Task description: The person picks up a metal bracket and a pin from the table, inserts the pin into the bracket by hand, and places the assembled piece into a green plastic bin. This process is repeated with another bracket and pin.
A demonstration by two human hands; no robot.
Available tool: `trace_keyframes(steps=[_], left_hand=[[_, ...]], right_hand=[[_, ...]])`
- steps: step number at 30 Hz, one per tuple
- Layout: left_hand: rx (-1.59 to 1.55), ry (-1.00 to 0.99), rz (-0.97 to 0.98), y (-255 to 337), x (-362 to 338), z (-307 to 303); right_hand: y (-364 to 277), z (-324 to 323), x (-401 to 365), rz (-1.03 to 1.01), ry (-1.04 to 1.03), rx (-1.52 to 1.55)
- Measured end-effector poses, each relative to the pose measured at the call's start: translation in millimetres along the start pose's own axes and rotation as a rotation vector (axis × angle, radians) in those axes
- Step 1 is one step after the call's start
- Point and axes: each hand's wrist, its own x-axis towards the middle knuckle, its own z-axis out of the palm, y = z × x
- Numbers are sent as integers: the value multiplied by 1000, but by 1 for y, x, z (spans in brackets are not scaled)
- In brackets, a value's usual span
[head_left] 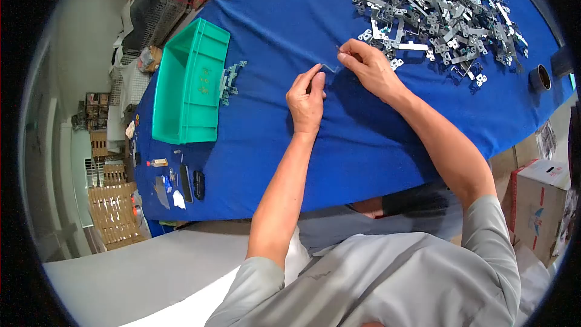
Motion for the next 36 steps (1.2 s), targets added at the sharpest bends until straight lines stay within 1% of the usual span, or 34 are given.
trace_keyframes(steps=[1,3,7,8,11,17,21,23,26,27,30,32,35,36], left_hand=[[-65,14,-135,1,0,-1],[-107,40,-134,2,2,-3],[-170,49,-140,1,2,0],[-161,45,-141,1,2,0],[-149,33,-124,2,1,0],[-166,26,-129,0,0,0],[-108,19,-68,-7,0,-1],[-76,30,-66,-10,0,-1],[-63,29,-74,-6,-1,-1],[-66,26,-78,-5,-1,0],[31,35,10,-7,1,0],[59,23,12,-4,0,0],[78,6,25,1,0,0],[80,0,31,0,-1,0]], right_hand=[[1,-1,1,41,-30,-6],[-1,-2,0,122,-92,-15],[-7,-1,-4,-23,-172,-66],[-10,-2,-5,24,-190,-85],[-12,-3,-4,-13,-194,-110],[-14,-2,-7,-18,-170,-145],[-5,0,-6,-117,-119,-207],[2,1,-6,-166,-100,-229],[0,-2,-7,-100,-135,-242],[2,-2,-7,-107,-130,-240],[6,0,-7,-112,-98,-210],[5,1,-7,-96,-57,-158],[2,1,-7,-103,-82,-101],[2,0,-6,-111,-105,-128]])
